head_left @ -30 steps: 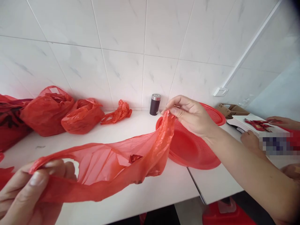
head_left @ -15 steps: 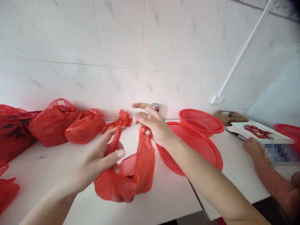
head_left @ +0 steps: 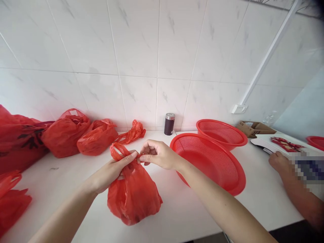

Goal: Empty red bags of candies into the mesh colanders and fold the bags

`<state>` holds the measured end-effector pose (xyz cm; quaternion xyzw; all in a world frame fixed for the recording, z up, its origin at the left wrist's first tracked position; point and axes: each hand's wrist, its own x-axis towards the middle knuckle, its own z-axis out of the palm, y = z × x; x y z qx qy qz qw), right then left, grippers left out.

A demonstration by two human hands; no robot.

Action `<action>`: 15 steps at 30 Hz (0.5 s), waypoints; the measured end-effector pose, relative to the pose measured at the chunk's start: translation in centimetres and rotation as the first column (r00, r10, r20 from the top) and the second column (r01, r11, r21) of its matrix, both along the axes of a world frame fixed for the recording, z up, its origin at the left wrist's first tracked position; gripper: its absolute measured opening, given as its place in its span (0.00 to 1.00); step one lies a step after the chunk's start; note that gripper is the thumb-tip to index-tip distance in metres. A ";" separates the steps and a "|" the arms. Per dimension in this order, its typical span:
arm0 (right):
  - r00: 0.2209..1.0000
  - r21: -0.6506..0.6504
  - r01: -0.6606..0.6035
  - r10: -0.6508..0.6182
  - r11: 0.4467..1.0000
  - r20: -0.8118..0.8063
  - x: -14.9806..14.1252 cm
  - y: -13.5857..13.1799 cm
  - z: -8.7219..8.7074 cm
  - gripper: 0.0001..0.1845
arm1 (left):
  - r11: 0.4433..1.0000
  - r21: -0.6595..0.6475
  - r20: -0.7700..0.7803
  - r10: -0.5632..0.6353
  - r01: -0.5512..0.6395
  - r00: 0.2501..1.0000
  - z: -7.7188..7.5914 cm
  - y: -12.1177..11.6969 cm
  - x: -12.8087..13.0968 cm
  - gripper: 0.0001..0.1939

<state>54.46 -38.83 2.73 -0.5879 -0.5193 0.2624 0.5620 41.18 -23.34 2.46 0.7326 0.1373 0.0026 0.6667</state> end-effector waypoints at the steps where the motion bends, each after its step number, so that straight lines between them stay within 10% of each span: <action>1: 0.998 0.035 0.060 -0.060 0.998 -0.021 -0.2 -0.2 -0.2 0.10 | 1.000 -0.006 0.002 -0.008 0.008 1.000 -0.1 0.0 0.0 0.18; 5: 0.958 0.219 0.285 -0.283 0.933 -0.039 -3.0 -1.8 1.4 0.08 | 0.996 -0.018 0.046 -0.082 0.083 0.996 0.2 0.0 -0.1 0.19; 9: 0.999 0.173 0.004 0.003 0.985 -0.042 -6.0 -3.2 3.1 0.07 | 0.970 0.087 0.109 -0.237 0.229 0.965 0.9 0.3 -0.8 0.16; 15: 0.973 0.109 0.228 -0.229 0.968 -0.005 -4.1 -0.5 -2.1 0.15 | 0.881 0.395 0.038 -0.300 0.262 0.953 0.7 0.3 -0.8 0.07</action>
